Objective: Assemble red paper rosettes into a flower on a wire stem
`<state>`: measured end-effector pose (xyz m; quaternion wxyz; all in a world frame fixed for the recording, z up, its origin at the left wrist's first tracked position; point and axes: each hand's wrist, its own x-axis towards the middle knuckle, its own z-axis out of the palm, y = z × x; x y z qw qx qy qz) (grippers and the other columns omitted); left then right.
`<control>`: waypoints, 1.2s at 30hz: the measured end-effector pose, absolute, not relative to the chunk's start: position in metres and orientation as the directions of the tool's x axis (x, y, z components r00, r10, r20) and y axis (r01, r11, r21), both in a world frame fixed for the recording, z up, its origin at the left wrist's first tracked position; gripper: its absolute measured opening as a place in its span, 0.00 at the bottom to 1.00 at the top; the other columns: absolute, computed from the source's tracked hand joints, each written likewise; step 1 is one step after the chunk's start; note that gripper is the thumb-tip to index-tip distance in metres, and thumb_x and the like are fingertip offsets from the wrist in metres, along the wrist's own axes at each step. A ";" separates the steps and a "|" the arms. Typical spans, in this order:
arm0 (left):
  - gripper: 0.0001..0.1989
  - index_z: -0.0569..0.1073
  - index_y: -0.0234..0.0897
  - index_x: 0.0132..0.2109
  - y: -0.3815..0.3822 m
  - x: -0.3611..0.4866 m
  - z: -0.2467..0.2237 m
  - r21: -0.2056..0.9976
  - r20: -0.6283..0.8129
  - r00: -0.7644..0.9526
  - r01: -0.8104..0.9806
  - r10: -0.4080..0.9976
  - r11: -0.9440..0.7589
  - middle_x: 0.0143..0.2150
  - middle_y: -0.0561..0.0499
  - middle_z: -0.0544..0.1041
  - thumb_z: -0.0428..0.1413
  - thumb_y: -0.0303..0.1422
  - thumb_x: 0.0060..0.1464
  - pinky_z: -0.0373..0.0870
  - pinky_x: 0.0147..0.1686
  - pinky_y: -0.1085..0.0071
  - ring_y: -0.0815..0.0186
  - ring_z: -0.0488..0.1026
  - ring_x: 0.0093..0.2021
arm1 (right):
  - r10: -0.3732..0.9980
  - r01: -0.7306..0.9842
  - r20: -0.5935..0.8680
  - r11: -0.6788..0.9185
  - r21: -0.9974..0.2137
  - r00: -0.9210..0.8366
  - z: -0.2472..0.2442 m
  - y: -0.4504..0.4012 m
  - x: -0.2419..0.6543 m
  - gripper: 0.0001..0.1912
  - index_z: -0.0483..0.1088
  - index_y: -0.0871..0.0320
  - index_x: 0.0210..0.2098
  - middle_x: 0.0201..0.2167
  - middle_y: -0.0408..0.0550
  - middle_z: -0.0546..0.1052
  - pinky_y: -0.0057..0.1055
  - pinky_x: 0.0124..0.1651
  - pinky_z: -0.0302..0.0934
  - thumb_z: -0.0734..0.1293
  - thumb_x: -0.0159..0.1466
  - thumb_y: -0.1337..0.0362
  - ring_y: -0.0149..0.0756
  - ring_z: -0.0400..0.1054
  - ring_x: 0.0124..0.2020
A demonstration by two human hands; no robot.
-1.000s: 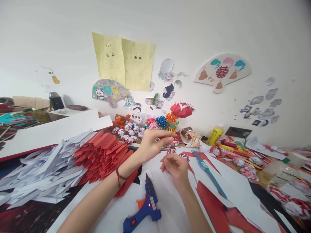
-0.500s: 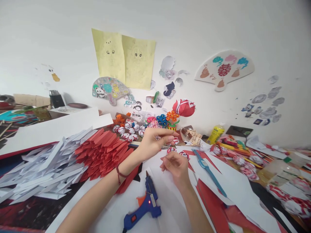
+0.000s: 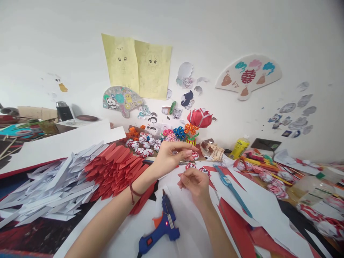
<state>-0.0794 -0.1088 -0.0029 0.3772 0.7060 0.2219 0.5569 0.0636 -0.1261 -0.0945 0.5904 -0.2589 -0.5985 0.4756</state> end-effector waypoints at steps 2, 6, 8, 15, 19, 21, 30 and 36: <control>0.10 0.81 0.32 0.41 -0.109 -0.079 -0.002 0.765 0.634 0.258 -0.071 0.729 -0.640 0.32 0.47 0.82 0.61 0.34 0.56 0.77 0.34 0.74 0.67 0.78 0.31 | 0.881 -0.244 0.445 0.402 -0.883 -0.161 -0.094 -0.126 0.064 0.11 0.74 0.58 0.27 0.20 0.45 0.77 0.26 0.24 0.62 0.73 0.59 0.57 0.31 0.69 0.20; 0.11 0.82 0.33 0.41 -0.110 -0.080 -0.001 0.724 0.664 0.237 0.032 0.709 -0.689 0.35 0.46 0.83 0.61 0.36 0.57 0.77 0.34 0.74 0.65 0.79 0.33 | 0.886 -0.259 0.438 0.392 -0.883 -0.153 -0.094 -0.126 0.065 0.11 0.76 0.58 0.28 0.20 0.45 0.77 0.27 0.24 0.60 0.73 0.59 0.57 0.31 0.68 0.20; 0.11 0.82 0.33 0.41 -0.111 -0.080 -0.001 0.718 0.668 0.237 0.043 0.705 -0.695 0.35 0.46 0.83 0.61 0.36 0.57 0.76 0.34 0.74 0.65 0.79 0.33 | 0.884 -0.270 0.441 0.391 -0.880 -0.157 -0.094 -0.125 0.065 0.10 0.76 0.58 0.29 0.20 0.45 0.76 0.26 0.24 0.59 0.72 0.60 0.57 0.30 0.67 0.20; 0.10 0.82 0.34 0.41 -0.112 -0.079 -0.002 0.663 0.712 0.209 0.116 0.670 -0.740 0.36 0.46 0.83 0.61 0.35 0.57 0.76 0.34 0.75 0.65 0.80 0.33 | 0.882 -0.269 0.443 0.393 -0.879 -0.158 -0.093 -0.125 0.066 0.10 0.75 0.58 0.28 0.19 0.44 0.75 0.26 0.24 0.57 0.72 0.60 0.58 0.29 0.66 0.20; 0.10 0.82 0.34 0.41 -0.113 -0.079 -0.002 0.629 0.729 0.217 0.163 0.650 -0.760 0.35 0.47 0.83 0.60 0.35 0.57 0.75 0.34 0.75 0.65 0.80 0.33 | 0.884 -0.247 0.439 0.395 -0.885 -0.162 -0.092 -0.125 0.066 0.12 0.75 0.59 0.28 0.18 0.44 0.75 0.27 0.24 0.57 0.72 0.60 0.56 0.30 0.65 0.20; 0.10 0.82 0.34 0.41 -0.113 -0.079 -0.002 0.628 0.728 0.212 0.176 0.652 -0.758 0.35 0.47 0.83 0.60 0.35 0.57 0.76 0.34 0.74 0.65 0.80 0.32 | 0.885 -0.236 0.437 0.395 -0.888 -0.161 -0.092 -0.125 0.066 0.12 0.75 0.59 0.28 0.18 0.44 0.74 0.28 0.24 0.56 0.71 0.60 0.56 0.31 0.65 0.19; 0.10 0.83 0.34 0.40 -0.110 -0.077 -0.004 0.662 0.707 0.176 0.175 0.685 -0.728 0.34 0.47 0.83 0.61 0.35 0.56 0.75 0.31 0.74 0.65 0.79 0.30 | 0.874 -0.234 0.452 0.409 -0.882 -0.178 -0.091 -0.123 0.064 0.12 0.76 0.58 0.28 0.19 0.44 0.74 0.28 0.25 0.57 0.70 0.61 0.57 0.30 0.65 0.20; 0.11 0.82 0.34 0.41 -0.109 -0.078 -0.004 0.697 0.677 0.190 0.145 0.711 -0.702 0.35 0.46 0.83 0.60 0.36 0.57 0.75 0.33 0.74 0.65 0.79 0.32 | 0.880 -0.184 0.452 0.425 -0.886 -0.144 -0.094 -0.125 0.064 0.12 0.77 0.59 0.29 0.19 0.45 0.76 0.28 0.24 0.58 0.71 0.60 0.56 0.32 0.68 0.20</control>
